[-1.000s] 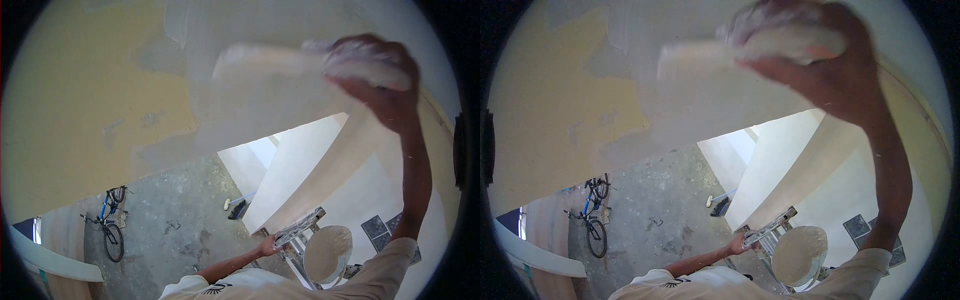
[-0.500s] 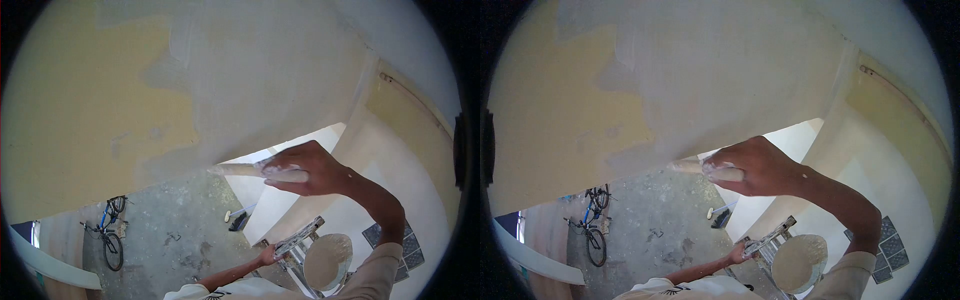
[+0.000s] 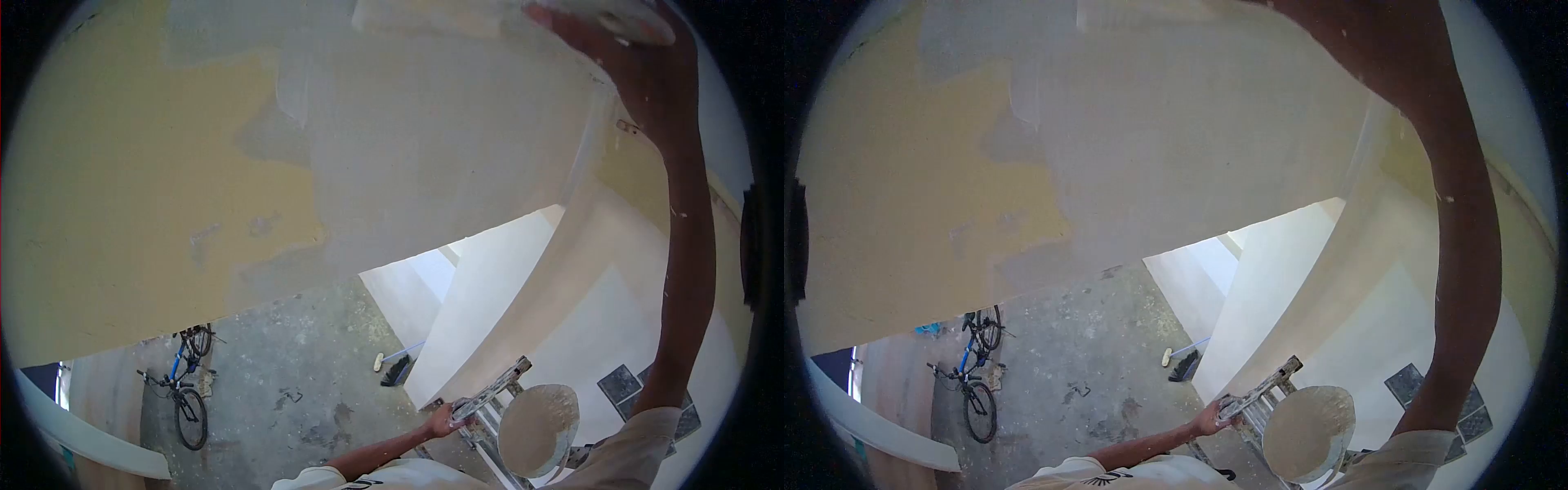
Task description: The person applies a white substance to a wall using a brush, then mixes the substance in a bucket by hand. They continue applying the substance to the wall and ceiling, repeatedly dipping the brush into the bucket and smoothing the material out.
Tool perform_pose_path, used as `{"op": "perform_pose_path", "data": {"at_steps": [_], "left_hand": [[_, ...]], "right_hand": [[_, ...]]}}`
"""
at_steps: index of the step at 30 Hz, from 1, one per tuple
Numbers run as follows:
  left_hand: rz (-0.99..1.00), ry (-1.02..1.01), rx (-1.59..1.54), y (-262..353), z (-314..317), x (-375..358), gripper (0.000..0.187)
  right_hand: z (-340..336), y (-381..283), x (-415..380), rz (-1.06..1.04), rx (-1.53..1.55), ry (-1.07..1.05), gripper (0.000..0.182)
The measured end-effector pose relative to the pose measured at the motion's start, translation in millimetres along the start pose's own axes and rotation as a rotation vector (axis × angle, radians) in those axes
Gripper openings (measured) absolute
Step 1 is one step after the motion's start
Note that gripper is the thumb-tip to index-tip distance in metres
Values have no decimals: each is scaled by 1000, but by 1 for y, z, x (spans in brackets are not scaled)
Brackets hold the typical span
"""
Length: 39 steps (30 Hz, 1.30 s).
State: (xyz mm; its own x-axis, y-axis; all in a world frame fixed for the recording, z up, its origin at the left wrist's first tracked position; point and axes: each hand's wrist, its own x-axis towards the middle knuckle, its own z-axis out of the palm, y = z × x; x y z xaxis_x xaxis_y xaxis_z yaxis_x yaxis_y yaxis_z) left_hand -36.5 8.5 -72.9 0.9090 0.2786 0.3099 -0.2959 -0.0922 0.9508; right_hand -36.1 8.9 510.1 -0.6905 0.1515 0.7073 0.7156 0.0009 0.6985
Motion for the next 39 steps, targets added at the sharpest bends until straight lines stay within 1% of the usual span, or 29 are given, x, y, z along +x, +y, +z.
{"op": "perform_pose_path", "data": {"at_steps": [1,3,4,6,7,10,11,13,14,15,17,18,19,20,21,23,24,25,27,28,30,31,32,33,34,35,36,37,39], "left_hand": [[-73,-26,-36,-1,1,-2,46],[-79,-26,14,1,2,-4,46],[-73,-17,67,2,1,-1,47],[-27,-13,2,-3,2,-1,46],[18,-12,-61,-5,2,-2,45],[3,-31,-13,-6,0,-3,44],[7,-18,-8,-4,-2,-1,44],[-91,-47,71,6,-2,-2,45],[-92,-52,32,17,-3,-3,45],[-88,-46,34,11,-2,-3,45],[41,41,90,3,2,-2,41],[49,49,90,10,0,0,41],[0,39,112,19,-2,-3,41],[-50,31,130,26,-1,-5,41],[-47,42,117,24,0,-7,41],[-43,-42,80,15,-3,-4,43],[13,-2,87,12,-1,-4,44],[21,-2,88,8,0,-4,44],[50,35,48,5,2,-5,44],[55,36,47,4,3,-5,44],[143,63,38,3,2,-5,44],[145,64,38,2,1,-3,44],[88,8,16,0,0,-2,44],[28,-48,-7,-1,0,-3,44],[23,-48,-9,0,1,-5,44],[11,-23,28,5,2,-5,42],[1,2,66,7,2,-5,41],[2,-1,70,4,1,-3,41],[-29,-5,24,-3,4,-2,37]], "right_hand": [[-7,-9,7,6,-4,-2,26],[-18,-23,15,588,395,1,25],[-14,-8,10,583,395,3,25],[9,31,-9,22,414,212,21],[20,21,-13,14,423,219,21],[47,-27,-20,310,139,271,20],[42,-28,-13,306,150,281,20],[29,-30,3,-422,60,119,26],[39,-34,2,-428,-34,168,25],[49,-41,-2,-432,-32,174,25],[64,-60,-16,-306,78,144,19],[64,-74,-23,-303,110,88,16],[62,-93,-29,-301,144,29,14],[64,-108,-39,-333,141,10,13],[64,-123,-51,-366,143,-12,12],[55,-147,-69,-410,254,-117,10],[50,-153,-75,-443,274,-138,10],[45,-157,-80,-474,292,-161,9],[33,-156,-79,-457,358,-191,10],[27,-153,-76,-372,458,-211,11],[16,-143,-62,-225,620,-263,14],[19,-134,-59,-166,602,-239,12],[21,-119,-44,-76,639,-293,17],[22,-101,-28,9,519,-348,19],[36,-81,-15,78,678,-134,20],[29,-58,9,-34,601,-267,25],[34,-42,26,-133,460,-208,28],[30,-46,36,-132,456,-206,28],[24,-61,59,38,105,8,27]]}}
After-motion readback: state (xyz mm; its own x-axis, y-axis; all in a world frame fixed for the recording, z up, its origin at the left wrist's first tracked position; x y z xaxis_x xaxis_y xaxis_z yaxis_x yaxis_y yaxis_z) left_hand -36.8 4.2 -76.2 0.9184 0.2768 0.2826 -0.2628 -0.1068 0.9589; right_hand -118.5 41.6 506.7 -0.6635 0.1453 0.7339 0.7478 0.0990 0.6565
